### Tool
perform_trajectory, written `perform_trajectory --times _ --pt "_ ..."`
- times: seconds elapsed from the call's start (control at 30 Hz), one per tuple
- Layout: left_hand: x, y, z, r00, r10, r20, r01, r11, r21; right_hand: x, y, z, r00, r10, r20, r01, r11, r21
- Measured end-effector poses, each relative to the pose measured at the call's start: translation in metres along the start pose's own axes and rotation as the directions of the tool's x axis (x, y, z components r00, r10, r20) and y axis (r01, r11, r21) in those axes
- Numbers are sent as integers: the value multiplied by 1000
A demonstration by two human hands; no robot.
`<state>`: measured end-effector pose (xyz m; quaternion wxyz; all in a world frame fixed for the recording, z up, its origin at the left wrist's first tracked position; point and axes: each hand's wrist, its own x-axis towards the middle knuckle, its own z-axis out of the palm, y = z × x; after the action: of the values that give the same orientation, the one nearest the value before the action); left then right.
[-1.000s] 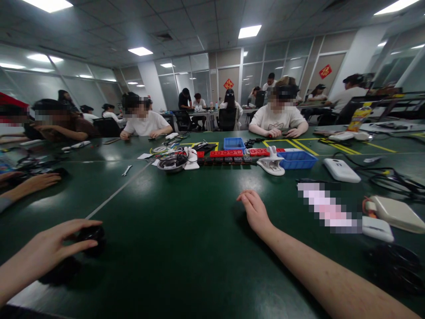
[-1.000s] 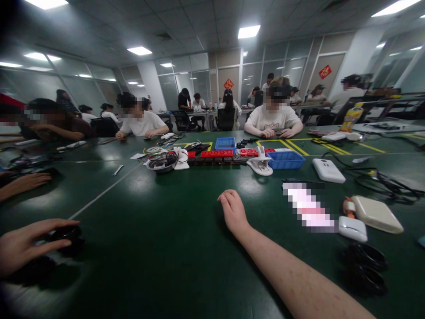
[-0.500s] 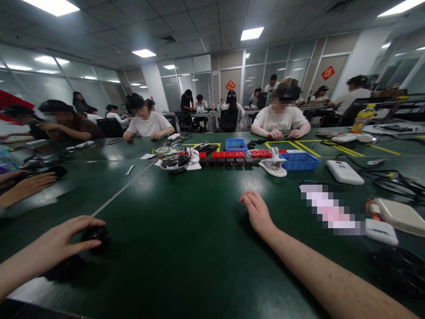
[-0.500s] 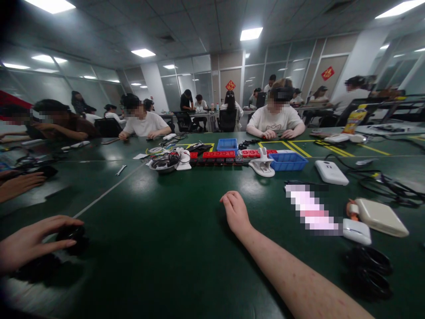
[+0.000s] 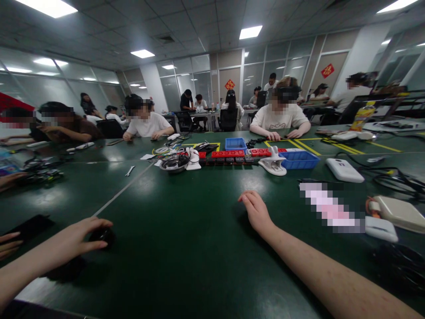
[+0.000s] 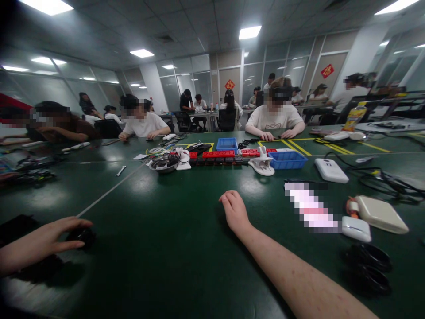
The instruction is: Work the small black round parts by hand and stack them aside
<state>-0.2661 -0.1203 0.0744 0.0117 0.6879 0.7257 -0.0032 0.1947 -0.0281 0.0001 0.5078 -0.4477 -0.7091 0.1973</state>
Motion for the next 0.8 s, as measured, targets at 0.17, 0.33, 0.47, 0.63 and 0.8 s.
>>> perform_trajectory --times 0.17,0.33,0.47,0.63,0.8 --pt "16 -3 -5 984 56 171 -57 998 4 0 0 0 1000 -4 10 4 1000 -2" --pt "39 -24 -3 982 58 179 -71 995 68 -1 1 0 1000 0 23 1 1000 -9" --pt "47 -41 0 983 33 179 -47 996 75 -1 0 0 999 -1 41 1 1000 -12" --pt "39 -46 0 995 -5 100 4 1000 12 0 -1 0 998 -2 65 2 1000 -10" --pt "28 -39 -3 998 -40 47 40 999 12 0 -2 -1 997 0 75 2 1000 -19"
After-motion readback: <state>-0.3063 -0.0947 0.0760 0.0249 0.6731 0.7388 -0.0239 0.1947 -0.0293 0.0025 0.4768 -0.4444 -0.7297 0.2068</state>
